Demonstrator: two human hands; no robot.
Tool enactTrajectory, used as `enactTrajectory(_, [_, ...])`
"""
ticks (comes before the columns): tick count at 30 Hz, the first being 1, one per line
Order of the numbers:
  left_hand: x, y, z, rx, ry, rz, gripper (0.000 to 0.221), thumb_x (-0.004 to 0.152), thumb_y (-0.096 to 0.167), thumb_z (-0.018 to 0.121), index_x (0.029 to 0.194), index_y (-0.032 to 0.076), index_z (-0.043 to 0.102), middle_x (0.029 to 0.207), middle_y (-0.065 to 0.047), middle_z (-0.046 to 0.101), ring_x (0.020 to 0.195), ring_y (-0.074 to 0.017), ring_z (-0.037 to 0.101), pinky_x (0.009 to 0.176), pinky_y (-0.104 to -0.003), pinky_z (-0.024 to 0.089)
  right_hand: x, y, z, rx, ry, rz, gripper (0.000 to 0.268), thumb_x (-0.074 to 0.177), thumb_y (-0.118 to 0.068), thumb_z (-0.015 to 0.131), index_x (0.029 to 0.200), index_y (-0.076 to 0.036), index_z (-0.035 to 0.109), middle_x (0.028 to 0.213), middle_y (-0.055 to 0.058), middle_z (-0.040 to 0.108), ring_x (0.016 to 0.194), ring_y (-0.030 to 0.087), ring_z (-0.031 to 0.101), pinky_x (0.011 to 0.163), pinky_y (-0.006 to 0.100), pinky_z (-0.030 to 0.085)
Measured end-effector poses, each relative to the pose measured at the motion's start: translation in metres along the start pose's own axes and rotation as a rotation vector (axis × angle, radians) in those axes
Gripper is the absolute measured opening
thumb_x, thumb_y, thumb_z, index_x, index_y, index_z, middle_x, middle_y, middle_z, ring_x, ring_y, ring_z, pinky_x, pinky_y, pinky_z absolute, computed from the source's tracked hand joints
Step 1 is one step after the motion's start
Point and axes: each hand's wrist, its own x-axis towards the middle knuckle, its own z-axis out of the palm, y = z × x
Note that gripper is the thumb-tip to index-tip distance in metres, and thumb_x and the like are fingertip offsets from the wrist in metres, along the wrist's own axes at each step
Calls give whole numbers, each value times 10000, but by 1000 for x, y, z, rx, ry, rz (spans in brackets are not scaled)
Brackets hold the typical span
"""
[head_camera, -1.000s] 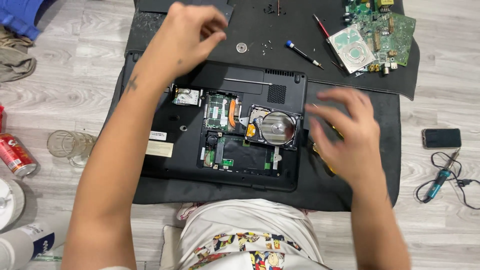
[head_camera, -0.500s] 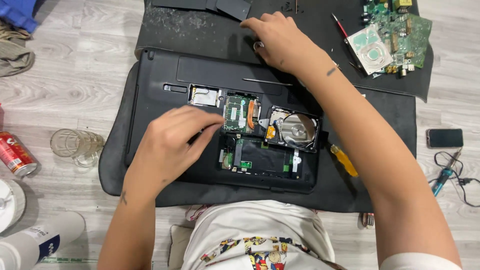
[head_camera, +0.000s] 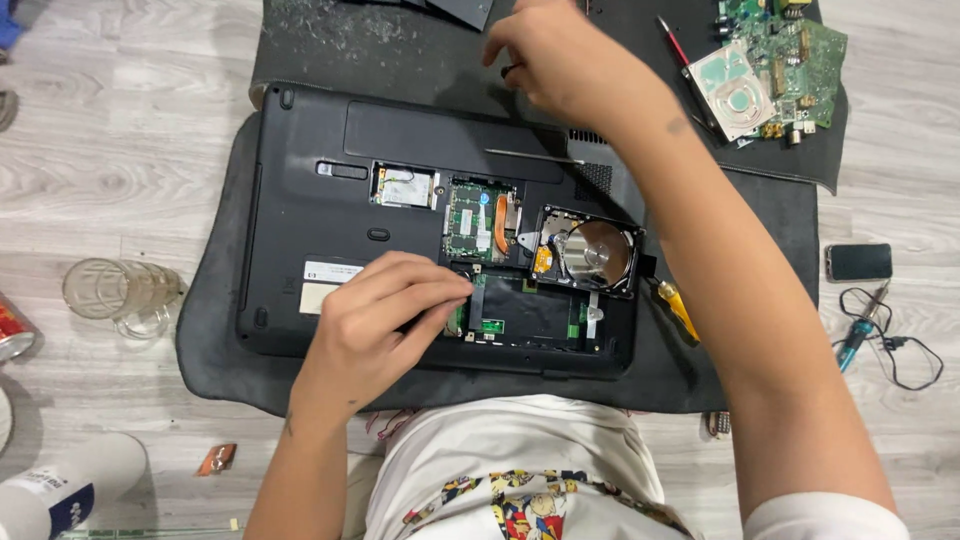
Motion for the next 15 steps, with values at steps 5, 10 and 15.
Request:
enactTrajectory(5, [-13,-6,-1,-7,101,-39,196,719,-119,733,892,-29,721,881,-93,715,790,-207,661,734,-288,536,-86,-83,-70,237,201,104,131,849,98,797,961,36,765,1029,121,652,724,190,578,616,306,452])
enactTrajectory(10, [-7,0,7,-46,113,-68,175,733,-108,751,892,-46,713,850,-103,726,726,-190,650,650,-264,512,-158,-121,-62,342,289,475,231,803,76,789,1019,-2,768,1159,95,708,688,118,540,561,221,404])
enactTrajectory(15, [-4,2,19,-39,48,-50,156,755,-93,730,894,-30,699,853,-91,712,770,-207,638,684,-287,502,-187,-132,-40,339,454,490,216,794,151,765,998,82,741,1073,154,689,834,194,636,725,262,511])
